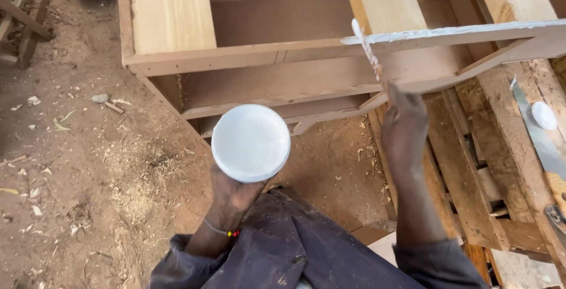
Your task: Applying wood glue to the edges of a wooden cabinet frame using a small stick as an applicator.
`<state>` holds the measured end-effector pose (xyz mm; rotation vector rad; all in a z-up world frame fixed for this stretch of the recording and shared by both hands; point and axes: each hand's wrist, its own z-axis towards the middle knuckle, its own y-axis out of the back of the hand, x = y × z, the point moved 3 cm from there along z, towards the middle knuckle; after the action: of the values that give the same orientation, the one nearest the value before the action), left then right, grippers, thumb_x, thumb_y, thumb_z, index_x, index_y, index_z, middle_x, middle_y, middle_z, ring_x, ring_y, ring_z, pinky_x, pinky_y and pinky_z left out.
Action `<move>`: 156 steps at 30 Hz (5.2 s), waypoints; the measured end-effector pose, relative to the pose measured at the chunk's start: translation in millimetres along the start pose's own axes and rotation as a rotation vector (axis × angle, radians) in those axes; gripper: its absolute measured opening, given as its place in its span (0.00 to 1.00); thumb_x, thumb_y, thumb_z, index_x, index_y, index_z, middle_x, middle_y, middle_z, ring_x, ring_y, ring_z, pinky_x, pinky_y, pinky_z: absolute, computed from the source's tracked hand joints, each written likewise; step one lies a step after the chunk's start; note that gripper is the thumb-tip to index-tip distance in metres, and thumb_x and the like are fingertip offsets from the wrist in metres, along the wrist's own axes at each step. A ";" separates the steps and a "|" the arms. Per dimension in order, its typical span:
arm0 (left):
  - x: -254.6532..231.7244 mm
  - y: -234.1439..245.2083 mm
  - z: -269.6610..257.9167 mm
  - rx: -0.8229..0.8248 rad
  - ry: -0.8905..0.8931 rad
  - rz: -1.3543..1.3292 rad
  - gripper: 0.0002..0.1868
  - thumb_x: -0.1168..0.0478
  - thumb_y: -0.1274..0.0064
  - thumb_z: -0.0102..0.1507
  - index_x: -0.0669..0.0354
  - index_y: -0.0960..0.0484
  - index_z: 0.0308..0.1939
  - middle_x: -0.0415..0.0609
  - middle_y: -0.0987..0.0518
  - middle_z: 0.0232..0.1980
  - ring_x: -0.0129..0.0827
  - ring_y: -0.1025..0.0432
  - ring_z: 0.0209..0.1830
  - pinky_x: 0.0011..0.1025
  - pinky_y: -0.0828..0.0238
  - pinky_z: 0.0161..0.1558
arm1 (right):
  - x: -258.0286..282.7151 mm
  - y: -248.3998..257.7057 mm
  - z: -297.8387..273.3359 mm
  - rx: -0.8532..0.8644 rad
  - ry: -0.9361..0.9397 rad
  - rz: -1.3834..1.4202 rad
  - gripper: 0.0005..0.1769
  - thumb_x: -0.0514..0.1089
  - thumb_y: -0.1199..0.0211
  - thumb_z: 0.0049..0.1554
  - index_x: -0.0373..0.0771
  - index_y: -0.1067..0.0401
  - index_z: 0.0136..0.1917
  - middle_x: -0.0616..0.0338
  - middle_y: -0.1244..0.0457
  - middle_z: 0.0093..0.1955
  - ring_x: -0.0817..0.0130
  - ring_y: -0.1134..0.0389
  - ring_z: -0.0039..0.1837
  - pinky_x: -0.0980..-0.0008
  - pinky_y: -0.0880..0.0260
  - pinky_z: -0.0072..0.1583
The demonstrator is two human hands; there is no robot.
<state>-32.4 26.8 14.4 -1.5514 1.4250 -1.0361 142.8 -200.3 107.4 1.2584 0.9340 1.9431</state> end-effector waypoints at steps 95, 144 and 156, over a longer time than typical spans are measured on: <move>-90.8 23.6 -35.1 -0.062 -0.244 -0.085 0.31 0.33 0.53 0.63 0.46 0.22 0.61 0.53 0.19 0.54 0.55 0.22 0.54 0.59 0.22 0.50 | 154.6 -87.6 -65.7 0.394 0.382 -0.014 0.35 0.29 0.43 0.57 0.48 0.32 0.76 0.47 0.38 0.61 0.51 0.39 0.62 0.53 0.25 0.55; -102.6 17.8 -57.8 -0.124 -0.327 -0.136 0.30 0.36 0.54 0.63 0.51 0.23 0.59 0.54 0.19 0.51 0.54 0.22 0.51 0.60 0.22 0.50 | 217.0 -82.9 -50.1 0.557 0.358 -0.124 0.40 0.29 0.47 0.58 0.47 0.42 0.81 0.48 0.39 0.64 0.51 0.36 0.65 0.44 0.28 0.60; -112.6 43.8 -46.5 -0.092 -0.345 -0.137 0.30 0.36 0.52 0.62 0.49 0.23 0.59 0.56 0.20 0.55 0.57 0.23 0.54 0.62 0.23 0.52 | 217.4 -53.5 -52.6 0.567 0.621 -0.058 0.40 0.27 0.42 0.51 0.50 0.31 0.75 0.49 0.35 0.61 0.47 0.34 0.60 0.48 0.28 0.55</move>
<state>-96.4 135.2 -16.1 -1.8149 1.1536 -0.7416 26.5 -7.1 152.4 0.8745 1.9124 2.1375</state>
